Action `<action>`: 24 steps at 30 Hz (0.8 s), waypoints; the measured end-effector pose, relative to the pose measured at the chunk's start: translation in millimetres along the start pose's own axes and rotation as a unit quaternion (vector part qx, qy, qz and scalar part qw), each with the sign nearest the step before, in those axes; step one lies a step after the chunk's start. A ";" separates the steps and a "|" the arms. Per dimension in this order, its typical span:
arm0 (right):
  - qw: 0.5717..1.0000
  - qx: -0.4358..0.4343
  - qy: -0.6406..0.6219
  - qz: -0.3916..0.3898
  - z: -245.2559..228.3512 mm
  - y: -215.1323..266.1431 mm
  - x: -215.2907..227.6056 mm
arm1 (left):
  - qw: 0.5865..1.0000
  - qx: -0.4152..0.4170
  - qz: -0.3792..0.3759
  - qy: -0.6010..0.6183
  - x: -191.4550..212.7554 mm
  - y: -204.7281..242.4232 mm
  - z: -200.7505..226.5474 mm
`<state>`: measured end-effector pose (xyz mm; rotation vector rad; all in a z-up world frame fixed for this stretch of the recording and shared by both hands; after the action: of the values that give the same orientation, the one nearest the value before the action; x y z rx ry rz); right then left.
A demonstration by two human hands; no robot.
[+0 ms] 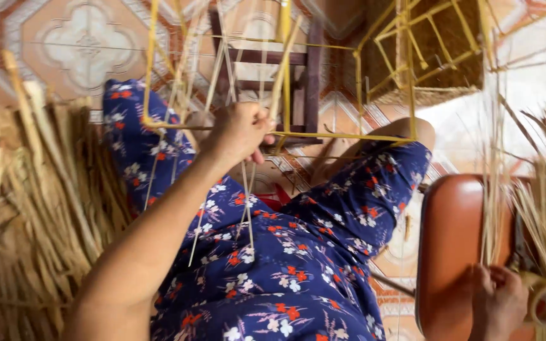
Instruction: Weaving thin bamboo or wood strips onto a wire frame to create a basket or structure.
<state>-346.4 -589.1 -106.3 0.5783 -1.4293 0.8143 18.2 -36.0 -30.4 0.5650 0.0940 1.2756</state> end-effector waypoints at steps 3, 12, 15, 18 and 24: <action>0.993 -0.053 -0.096 0.044 14.4 16.6 -28.8 | 1.000 -0.016 -0.010 0.005 2.6 2.1 3.5; 0.990 -0.045 -0.099 0.095 21.0 4.7 1.6 | 0.998 -0.031 -0.046 0.021 0.7 -9.7 -11.3; 0.971 -0.104 -0.206 0.068 10.1 5.1 27.5 | 0.998 -0.017 -0.051 0.029 5.3 -4.1 -8.5; 0.934 -0.152 -0.321 0.045 -1.7 3.9 73.4 | 0.999 0.026 -0.024 -0.039 7.4 7.4 12.6; 0.924 -0.135 -0.357 0.024 -14.7 -4.9 131.5 | 0.999 0.028 -0.025 0.000 7.8 6.7 8.1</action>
<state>-339.1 -562.1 23.1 0.6607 -2.1889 0.4312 17.8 -30.5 -18.6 0.6073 0.1446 1.2269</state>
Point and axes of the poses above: each hand's wrist, its own y-axis away from the middle knuckle, its own x-axis out of the back of the hand, z = x × y, the point moved 3 cm from there along -y, towards the middle knuckle, and after that the axes turned 8 degrees about y, right-handed, at the moved point
